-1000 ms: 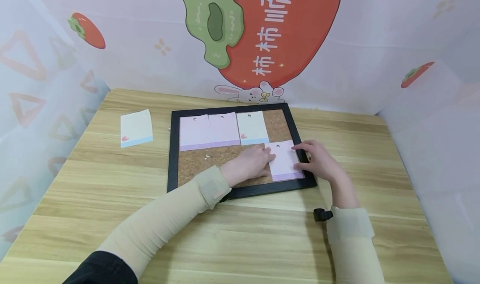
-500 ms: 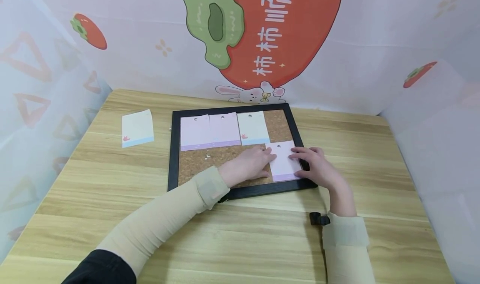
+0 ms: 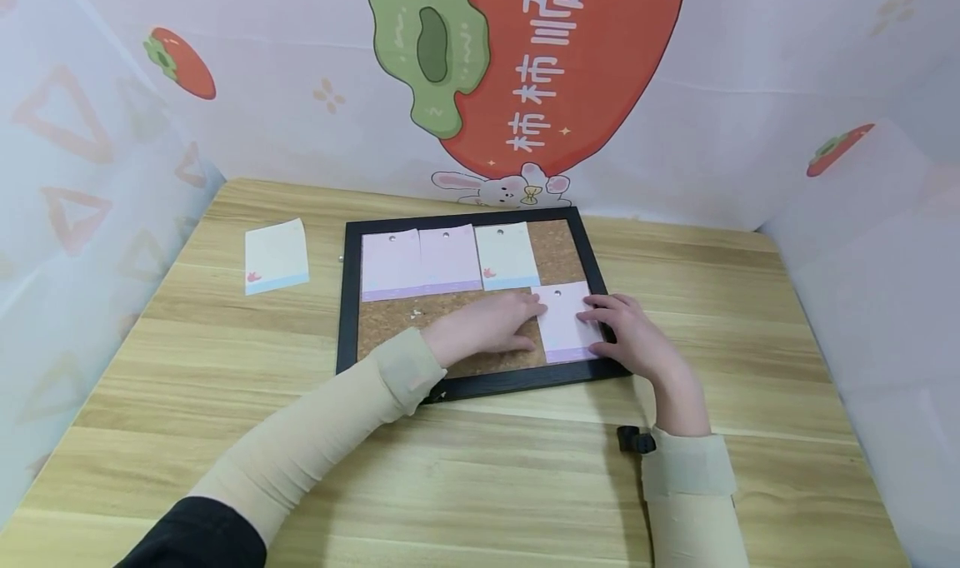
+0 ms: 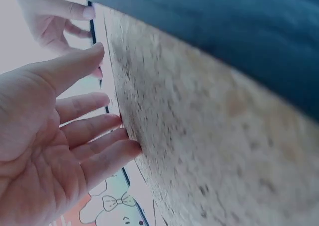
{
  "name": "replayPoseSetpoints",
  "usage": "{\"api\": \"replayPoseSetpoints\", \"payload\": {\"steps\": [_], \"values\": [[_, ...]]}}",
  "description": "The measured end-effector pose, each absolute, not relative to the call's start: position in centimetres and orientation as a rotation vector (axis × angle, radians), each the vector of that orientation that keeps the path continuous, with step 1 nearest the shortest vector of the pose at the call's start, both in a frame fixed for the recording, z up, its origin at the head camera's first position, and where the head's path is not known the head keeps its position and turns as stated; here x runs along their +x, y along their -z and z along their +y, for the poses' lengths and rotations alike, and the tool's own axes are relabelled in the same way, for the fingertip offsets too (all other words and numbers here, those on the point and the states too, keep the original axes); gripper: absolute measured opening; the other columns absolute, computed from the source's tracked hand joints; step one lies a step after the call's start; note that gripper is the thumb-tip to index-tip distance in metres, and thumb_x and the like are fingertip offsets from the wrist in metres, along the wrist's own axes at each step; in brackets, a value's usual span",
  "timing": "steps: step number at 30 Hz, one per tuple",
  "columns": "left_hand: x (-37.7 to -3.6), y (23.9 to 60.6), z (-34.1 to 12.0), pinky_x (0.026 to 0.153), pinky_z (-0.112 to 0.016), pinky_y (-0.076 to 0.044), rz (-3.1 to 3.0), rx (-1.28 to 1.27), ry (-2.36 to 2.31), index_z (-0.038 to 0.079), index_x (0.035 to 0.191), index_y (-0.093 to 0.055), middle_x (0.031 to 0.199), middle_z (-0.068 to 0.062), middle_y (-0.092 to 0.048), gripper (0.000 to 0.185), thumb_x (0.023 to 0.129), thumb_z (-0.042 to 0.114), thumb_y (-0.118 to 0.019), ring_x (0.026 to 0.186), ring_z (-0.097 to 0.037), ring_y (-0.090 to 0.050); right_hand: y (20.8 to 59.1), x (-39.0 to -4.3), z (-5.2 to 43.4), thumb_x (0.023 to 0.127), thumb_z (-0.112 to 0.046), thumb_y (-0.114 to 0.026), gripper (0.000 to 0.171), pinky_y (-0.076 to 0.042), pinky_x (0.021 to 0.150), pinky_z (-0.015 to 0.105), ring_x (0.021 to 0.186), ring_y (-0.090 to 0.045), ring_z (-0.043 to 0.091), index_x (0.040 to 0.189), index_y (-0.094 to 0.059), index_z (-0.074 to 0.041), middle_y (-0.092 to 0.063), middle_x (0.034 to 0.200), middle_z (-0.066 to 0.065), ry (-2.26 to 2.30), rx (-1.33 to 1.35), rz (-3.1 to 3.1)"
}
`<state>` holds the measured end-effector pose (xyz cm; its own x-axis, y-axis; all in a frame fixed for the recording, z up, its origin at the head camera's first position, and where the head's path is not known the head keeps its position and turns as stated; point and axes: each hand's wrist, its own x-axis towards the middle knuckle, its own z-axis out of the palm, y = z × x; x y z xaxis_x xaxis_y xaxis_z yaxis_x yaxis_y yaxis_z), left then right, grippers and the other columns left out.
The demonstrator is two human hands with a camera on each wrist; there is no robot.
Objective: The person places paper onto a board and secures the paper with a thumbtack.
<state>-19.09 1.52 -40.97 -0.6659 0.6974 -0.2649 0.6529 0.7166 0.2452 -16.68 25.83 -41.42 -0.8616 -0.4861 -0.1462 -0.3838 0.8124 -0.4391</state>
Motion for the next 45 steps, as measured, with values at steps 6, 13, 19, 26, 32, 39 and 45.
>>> {"api": "replayPoseSetpoints", "payload": {"steps": [6,13,19,26,32,39,45], "values": [[-19.7,40.8,-0.5,0.111,-0.033,-0.045,2.528,1.082,-0.313,0.012,0.145,-0.051,0.144,-0.005,-0.058,0.05,0.1,0.033,-0.06,0.132,-0.018,-0.056,41.5,-16.7,25.8,0.088,-0.004,-0.073,0.045,-0.029,0.111,0.068,0.138,-0.03,0.052,0.131,-0.062,0.0,-0.043,0.151,0.026,0.613,-0.667,2.717],[-20.2,40.2,-4.2,0.112,-0.037,-0.045,2.563,1.013,-0.464,0.013,0.145,-0.053,0.143,-0.005,-0.06,0.05,0.1,0.032,-0.062,0.133,-0.02,-0.056,41.4,-16.7,25.9,0.088,-0.004,-0.072,0.045,-0.028,0.112,0.068,0.14,-0.028,0.052,0.132,-0.062,-0.001,-0.041,0.152,0.026,0.629,-0.633,2.701],[-20.2,40.0,-7.9,0.116,-0.04,-0.042,2.613,0.918,-0.536,0.01,0.142,-0.056,0.143,-0.007,-0.06,0.048,0.099,0.031,-0.063,0.135,-0.023,-0.054,41.3,-16.5,26.2,0.088,-0.003,-0.072,0.046,-0.028,0.112,0.068,0.139,-0.029,0.053,0.132,-0.061,0.0,-0.042,0.152,0.026,0.626,-0.668,2.712],[-20.0,40.8,-12.1,0.111,-0.044,-0.046,2.73,0.817,-0.618,0.01,0.135,-0.063,0.134,-0.007,-0.066,0.042,0.098,0.031,-0.064,0.129,-0.025,-0.06,41.4,-16.5,26.3,0.088,-0.004,-0.072,0.046,-0.029,0.111,0.068,0.139,-0.029,0.053,0.133,-0.061,0.0,-0.042,0.152,0.026,0.618,-0.673,2.713],[-20.0,40.9,-15.1,0.106,-0.048,-0.05,2.874,0.733,-0.652,0.01,0.129,-0.066,0.131,-0.01,-0.068,0.036,0.097,0.028,-0.065,0.123,-0.029,-0.063,41.5,-16.6,26.4,0.089,-0.005,-0.072,0.046,-0.029,0.111,0.068,0.139,-0.03,0.052,0.133,-0.061,-0.001,-0.042,0.152,0.025,0.615,-0.674,2.716],[-19.9,40.6,-18.5,0.099,-0.052,-0.052,2.941,0.529,-0.702,0.009,0.13,-0.065,0.132,-0.014,-0.066,0.04,0.097,0.03,-0.065,0.118,-0.033,-0.065,41.7,-16.7,26.5,0.089,-0.005,-0.072,0.046,-0.028,0.112,0.068,0.14,-0.028,0.051,0.134,-0.061,0.0,-0.04,0.154,0.024,0.611,-0.657,2.707],[-20.1,40.3,-21.9,0.103,-0.057,-0.046,2.935,0.333,-0.737,0.007,0.143,-0.052,0.144,-0.021,-0.054,0.055,0.096,0.032,-0.066,0.126,-0.041,-0.057,41.7,-16.7,26.6,0.089,-0.006,-0.072,0.045,-0.028,0.111,0.069,0.139,-0.028,0.051,0.133,-0.061,0.0,-0.041,0.153,0.025,0.637,-0.664,2.705]]}}
